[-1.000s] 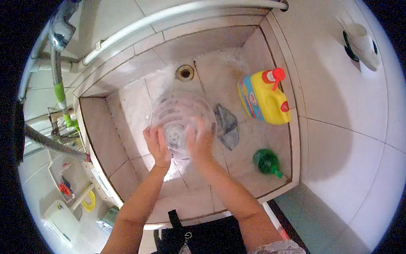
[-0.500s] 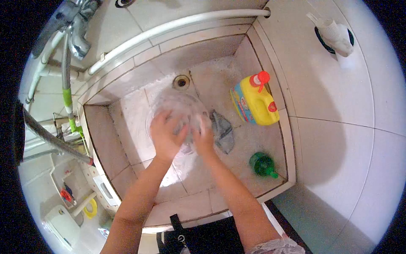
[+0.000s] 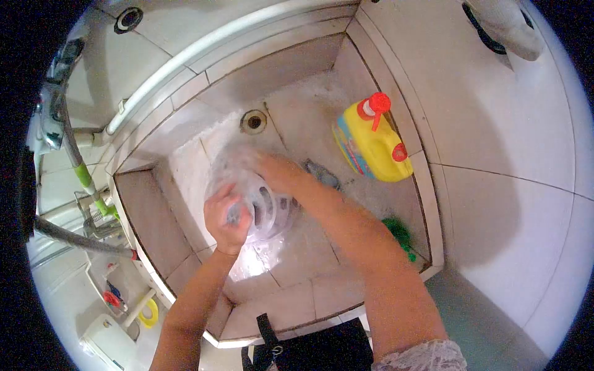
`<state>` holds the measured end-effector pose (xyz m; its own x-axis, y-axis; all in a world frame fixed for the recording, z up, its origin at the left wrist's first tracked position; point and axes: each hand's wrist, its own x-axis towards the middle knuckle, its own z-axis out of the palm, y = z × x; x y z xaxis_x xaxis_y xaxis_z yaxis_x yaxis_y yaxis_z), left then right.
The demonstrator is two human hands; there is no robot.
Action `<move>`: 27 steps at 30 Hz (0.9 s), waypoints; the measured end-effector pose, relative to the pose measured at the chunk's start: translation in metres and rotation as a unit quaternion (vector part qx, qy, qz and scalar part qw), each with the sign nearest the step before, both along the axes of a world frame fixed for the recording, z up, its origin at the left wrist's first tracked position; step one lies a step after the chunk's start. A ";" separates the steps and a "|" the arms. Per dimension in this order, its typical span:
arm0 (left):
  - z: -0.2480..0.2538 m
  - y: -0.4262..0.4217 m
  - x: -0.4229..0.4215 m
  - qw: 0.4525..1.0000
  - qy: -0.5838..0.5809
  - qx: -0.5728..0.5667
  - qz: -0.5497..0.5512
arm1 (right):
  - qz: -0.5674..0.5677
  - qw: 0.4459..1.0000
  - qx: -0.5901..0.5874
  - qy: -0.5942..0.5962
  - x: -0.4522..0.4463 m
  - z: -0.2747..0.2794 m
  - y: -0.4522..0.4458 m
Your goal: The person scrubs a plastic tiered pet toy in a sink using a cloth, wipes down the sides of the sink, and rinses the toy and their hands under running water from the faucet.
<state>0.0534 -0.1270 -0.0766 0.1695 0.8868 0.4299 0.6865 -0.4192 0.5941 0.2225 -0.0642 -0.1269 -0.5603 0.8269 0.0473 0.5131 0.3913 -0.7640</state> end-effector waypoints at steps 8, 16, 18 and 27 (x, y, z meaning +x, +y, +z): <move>-0.001 0.005 -0.009 1.000 0.008 0.009 -0.025 | -0.243 0.968 -0.068 -0.006 -0.021 0.005 -0.025; 0.002 0.005 -0.011 1.000 -0.007 -0.022 -0.006 | -0.479 0.870 -0.111 0.031 -0.057 0.003 -0.105; -0.001 0.004 -0.012 1.000 -0.016 -0.025 -0.004 | -0.352 0.921 -0.169 -0.005 -0.035 0.004 -0.047; 0.017 0.035 -0.044 0.978 0.092 -0.060 -0.180 | -0.446 0.863 -0.160 0.177 -0.058 -0.041 -0.075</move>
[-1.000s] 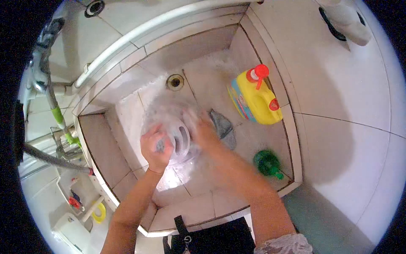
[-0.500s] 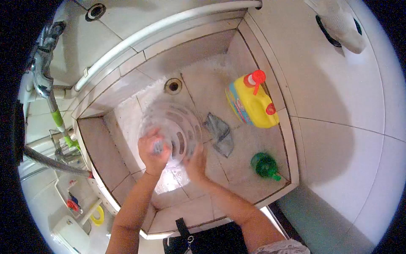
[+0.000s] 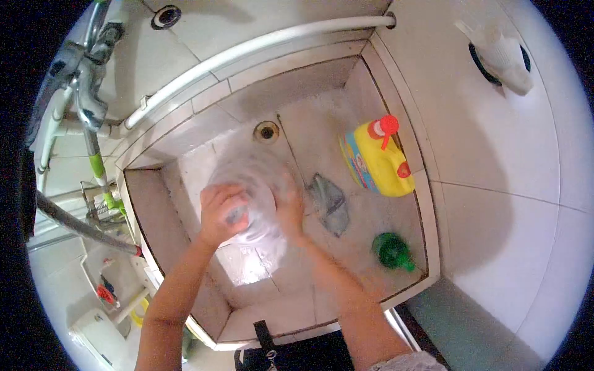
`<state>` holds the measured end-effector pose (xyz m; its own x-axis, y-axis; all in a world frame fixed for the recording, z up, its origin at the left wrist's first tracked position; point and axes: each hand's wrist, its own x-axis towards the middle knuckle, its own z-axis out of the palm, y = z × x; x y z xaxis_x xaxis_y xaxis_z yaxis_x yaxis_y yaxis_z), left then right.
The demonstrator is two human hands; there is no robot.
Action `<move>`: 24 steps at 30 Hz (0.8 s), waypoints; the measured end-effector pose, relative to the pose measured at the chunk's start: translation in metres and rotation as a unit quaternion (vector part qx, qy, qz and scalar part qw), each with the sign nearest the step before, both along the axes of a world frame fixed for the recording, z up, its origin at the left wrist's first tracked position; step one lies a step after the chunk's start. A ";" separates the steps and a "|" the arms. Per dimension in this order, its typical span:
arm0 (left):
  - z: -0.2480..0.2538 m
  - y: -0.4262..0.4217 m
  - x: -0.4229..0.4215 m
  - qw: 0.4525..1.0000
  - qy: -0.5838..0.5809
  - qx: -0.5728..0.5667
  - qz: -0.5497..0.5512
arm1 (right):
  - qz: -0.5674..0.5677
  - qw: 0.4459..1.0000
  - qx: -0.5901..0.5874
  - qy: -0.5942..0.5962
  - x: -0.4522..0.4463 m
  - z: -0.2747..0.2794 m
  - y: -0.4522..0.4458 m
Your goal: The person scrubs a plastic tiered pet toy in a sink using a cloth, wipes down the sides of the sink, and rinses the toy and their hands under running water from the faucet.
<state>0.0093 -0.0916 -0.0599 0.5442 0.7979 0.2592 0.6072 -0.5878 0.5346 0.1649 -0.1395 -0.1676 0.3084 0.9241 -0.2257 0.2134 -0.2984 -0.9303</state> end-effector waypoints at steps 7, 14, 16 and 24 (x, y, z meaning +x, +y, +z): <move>-0.010 -0.088 0.012 0.968 -0.032 0.025 0.249 | -0.317 0.875 -0.084 0.357 -0.077 0.002 -0.110; -0.025 -0.088 0.006 0.965 -0.092 0.063 0.237 | 0.471 0.866 -0.110 -0.130 -0.046 0.050 0.106; -0.022 -0.087 0.003 0.968 -0.080 0.058 0.229 | 0.567 0.771 -0.210 -0.199 -0.077 0.070 0.126; -0.021 -0.060 -0.006 0.993 -0.089 0.034 0.072 | 0.202 0.924 -0.184 0.266 0.015 0.037 0.056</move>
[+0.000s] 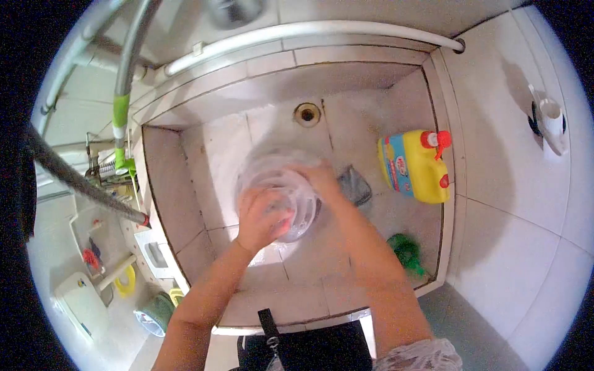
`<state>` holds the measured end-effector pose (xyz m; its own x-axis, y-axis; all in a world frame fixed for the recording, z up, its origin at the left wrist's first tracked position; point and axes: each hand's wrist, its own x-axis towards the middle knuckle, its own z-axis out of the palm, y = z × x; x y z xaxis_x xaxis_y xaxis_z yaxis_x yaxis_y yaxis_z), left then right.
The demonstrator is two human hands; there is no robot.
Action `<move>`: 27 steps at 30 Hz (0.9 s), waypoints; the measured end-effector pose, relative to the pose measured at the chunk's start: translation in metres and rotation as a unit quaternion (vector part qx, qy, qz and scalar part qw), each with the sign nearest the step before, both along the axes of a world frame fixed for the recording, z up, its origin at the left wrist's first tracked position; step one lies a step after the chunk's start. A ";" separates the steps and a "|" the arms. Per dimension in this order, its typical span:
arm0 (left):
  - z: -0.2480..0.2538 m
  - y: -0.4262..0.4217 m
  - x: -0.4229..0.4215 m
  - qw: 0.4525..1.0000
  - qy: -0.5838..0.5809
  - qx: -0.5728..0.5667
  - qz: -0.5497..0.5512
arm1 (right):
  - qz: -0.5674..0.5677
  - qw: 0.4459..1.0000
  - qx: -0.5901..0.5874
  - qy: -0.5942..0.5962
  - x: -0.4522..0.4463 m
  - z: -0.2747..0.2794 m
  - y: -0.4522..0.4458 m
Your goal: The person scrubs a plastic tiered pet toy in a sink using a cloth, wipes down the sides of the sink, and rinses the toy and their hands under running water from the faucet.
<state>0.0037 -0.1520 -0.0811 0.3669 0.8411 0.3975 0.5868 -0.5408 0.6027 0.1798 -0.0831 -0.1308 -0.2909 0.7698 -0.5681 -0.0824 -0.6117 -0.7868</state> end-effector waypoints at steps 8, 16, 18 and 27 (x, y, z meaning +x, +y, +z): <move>0.011 -0.054 0.002 0.973 0.021 -0.057 0.222 | -0.484 0.874 -0.045 0.020 -0.094 -0.005 -0.183; 0.009 -0.053 -0.001 0.977 0.010 -0.032 0.211 | 0.249 0.922 0.162 -0.249 -0.069 -0.006 0.002; 0.011 -0.052 -0.001 0.977 0.013 -0.029 0.210 | 0.500 0.782 0.237 -0.287 -0.112 -0.024 0.030; 0.009 -0.044 -0.015 0.993 -0.015 -0.029 0.112 | -0.063 0.987 -0.137 -0.058 -0.028 -0.017 -0.082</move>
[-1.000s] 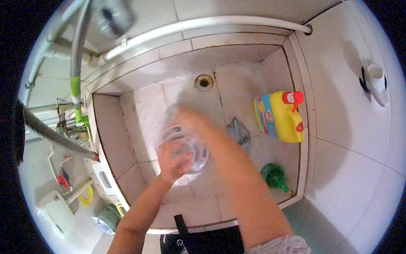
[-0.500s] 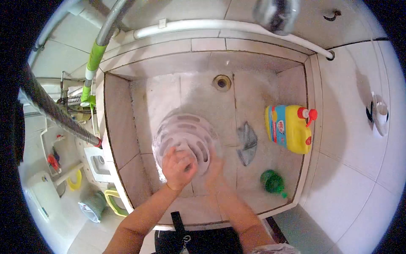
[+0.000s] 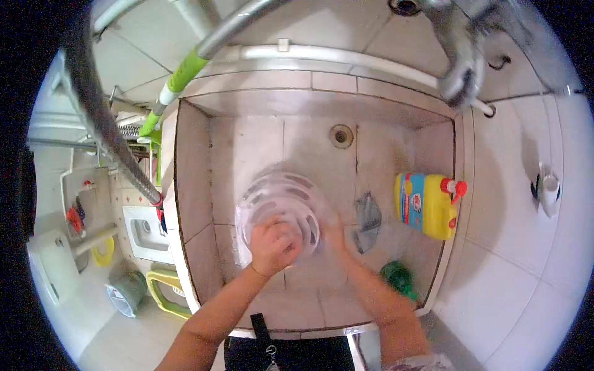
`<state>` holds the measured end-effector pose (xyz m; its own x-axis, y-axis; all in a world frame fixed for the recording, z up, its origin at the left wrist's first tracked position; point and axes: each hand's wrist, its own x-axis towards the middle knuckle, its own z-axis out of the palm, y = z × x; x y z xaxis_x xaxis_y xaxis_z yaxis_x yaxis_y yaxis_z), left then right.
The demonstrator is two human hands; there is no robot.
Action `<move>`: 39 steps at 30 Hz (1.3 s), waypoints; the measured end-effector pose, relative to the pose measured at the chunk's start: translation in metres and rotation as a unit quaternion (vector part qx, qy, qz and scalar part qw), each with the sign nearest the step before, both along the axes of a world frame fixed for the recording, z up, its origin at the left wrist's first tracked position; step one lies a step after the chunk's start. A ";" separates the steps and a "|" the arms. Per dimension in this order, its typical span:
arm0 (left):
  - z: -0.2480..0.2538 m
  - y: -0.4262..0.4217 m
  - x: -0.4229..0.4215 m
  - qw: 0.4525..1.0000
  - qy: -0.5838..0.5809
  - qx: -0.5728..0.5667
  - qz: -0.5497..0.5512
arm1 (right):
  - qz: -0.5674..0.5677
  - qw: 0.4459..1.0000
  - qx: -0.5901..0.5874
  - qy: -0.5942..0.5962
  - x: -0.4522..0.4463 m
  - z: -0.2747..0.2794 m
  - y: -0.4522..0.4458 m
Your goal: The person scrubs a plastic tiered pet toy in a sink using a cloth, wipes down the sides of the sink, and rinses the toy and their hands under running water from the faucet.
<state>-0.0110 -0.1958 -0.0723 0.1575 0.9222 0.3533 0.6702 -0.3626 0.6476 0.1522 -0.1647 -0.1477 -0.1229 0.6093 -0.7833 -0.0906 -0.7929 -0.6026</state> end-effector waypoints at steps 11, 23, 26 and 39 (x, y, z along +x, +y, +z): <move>0.038 0.004 -0.022 0.990 0.062 -0.120 0.041 | 0.076 0.986 0.003 -0.147 0.000 0.067 -0.091; 0.007 0.006 -0.001 0.988 -0.051 -0.030 0.144 | 0.347 0.868 0.271 -0.229 -0.011 -0.006 0.100; 0.018 0.008 -0.009 0.989 -0.047 -0.075 0.120 | 0.432 0.801 0.157 -0.383 -0.009 0.019 0.112; 0.058 -0.036 -0.089 0.968 0.016 -0.191 0.161 | 0.235 0.676 0.397 -0.575 -0.040 -0.024 0.159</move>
